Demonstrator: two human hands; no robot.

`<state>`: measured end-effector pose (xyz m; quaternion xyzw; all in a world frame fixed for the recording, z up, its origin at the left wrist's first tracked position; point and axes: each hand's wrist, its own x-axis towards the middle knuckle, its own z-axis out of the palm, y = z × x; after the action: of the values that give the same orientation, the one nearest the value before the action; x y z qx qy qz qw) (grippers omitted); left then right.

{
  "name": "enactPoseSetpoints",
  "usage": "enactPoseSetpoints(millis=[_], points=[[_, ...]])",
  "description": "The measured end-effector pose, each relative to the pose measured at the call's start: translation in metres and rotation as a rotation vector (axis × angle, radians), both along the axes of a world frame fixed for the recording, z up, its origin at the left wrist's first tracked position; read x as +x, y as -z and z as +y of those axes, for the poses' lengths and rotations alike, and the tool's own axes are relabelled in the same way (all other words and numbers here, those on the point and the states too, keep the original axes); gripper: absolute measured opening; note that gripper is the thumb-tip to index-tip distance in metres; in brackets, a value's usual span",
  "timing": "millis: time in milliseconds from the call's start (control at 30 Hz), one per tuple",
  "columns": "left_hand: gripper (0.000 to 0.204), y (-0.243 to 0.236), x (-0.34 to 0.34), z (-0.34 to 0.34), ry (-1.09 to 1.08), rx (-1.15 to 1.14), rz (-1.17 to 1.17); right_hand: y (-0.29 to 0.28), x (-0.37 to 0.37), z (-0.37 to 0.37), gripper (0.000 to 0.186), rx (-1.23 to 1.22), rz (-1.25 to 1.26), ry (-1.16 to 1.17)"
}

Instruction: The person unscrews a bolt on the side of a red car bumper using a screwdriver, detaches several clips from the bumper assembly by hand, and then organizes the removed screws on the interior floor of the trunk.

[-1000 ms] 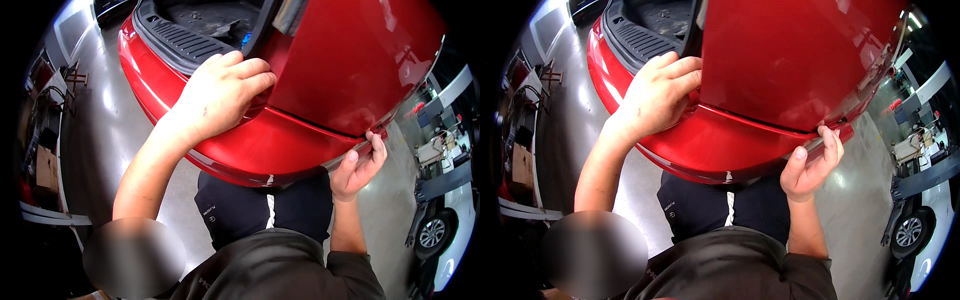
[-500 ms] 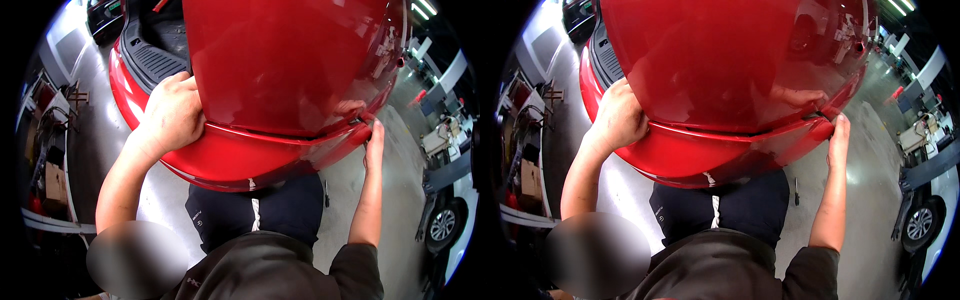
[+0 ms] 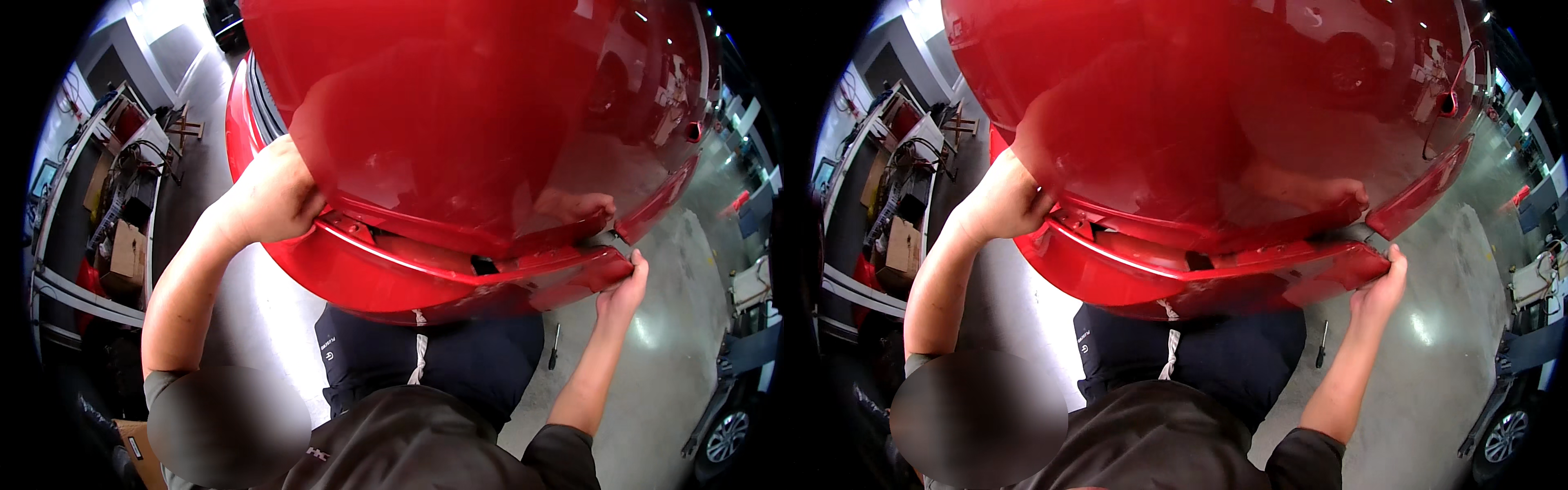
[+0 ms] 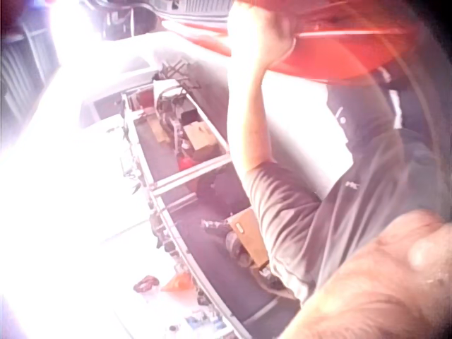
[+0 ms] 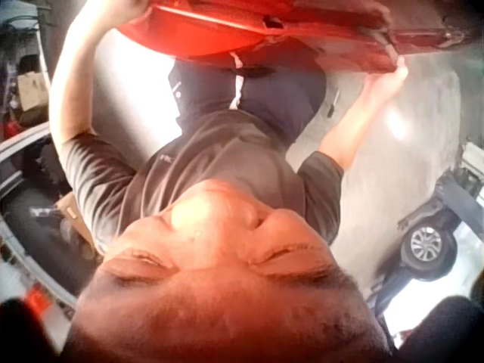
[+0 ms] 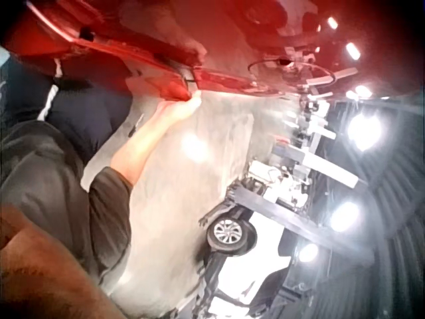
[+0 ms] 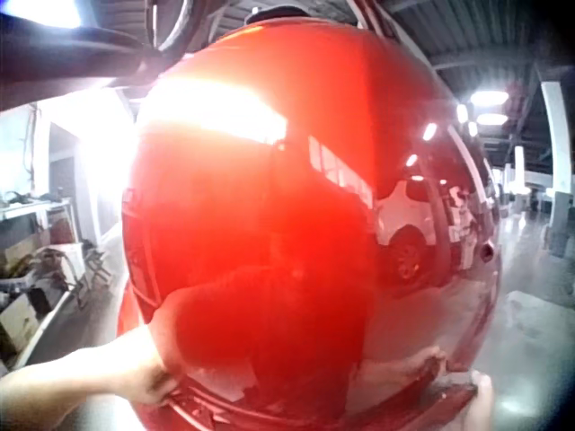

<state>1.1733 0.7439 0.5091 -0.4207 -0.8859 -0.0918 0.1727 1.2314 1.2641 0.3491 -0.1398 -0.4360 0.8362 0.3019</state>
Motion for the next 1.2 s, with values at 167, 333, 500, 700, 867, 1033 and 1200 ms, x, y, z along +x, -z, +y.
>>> enactPoseSetpoints(millis=[167,333,500,700,867,1033,1200], points=[[0.04,0.007,-0.003,-0.001,-0.008,0.017,-0.068,-0.001,-0.001,-0.013,0.015,-0.045,-0.018,0.109],[0.036,0.007,-0.004,-0.008,-0.032,0.031,-0.211,-0.002,-0.002,-0.02,0.013,0.018,0.002,0.11],[0.03,0.01,-0.002,-0.006,-0.071,0.095,-0.268,-0.009,0.001,-0.023,0.014,0.044,0.007,0.118],[0.022,0.012,0.002,-0.012,-0.094,0.087,-0.264,-0.005,0.001,-0.022,0.014,0.056,0.019,0.101],[0.025,0.01,0.003,-0.011,-0.117,0.082,-0.205,0.007,0.003,0.003,0.017,0.041,0.022,0.073],[0.02,0.028,-0.003,-0.016,-0.079,0.199,-0.117,0.01,-0.005,0.005,0.022,0.031,-0.021,-0.005],[0.024,0.054,0.011,-0.006,-0.132,0.56,0.041,0.002,-0.006,-0.009,0.029,0.06,-0.038,0.076]])
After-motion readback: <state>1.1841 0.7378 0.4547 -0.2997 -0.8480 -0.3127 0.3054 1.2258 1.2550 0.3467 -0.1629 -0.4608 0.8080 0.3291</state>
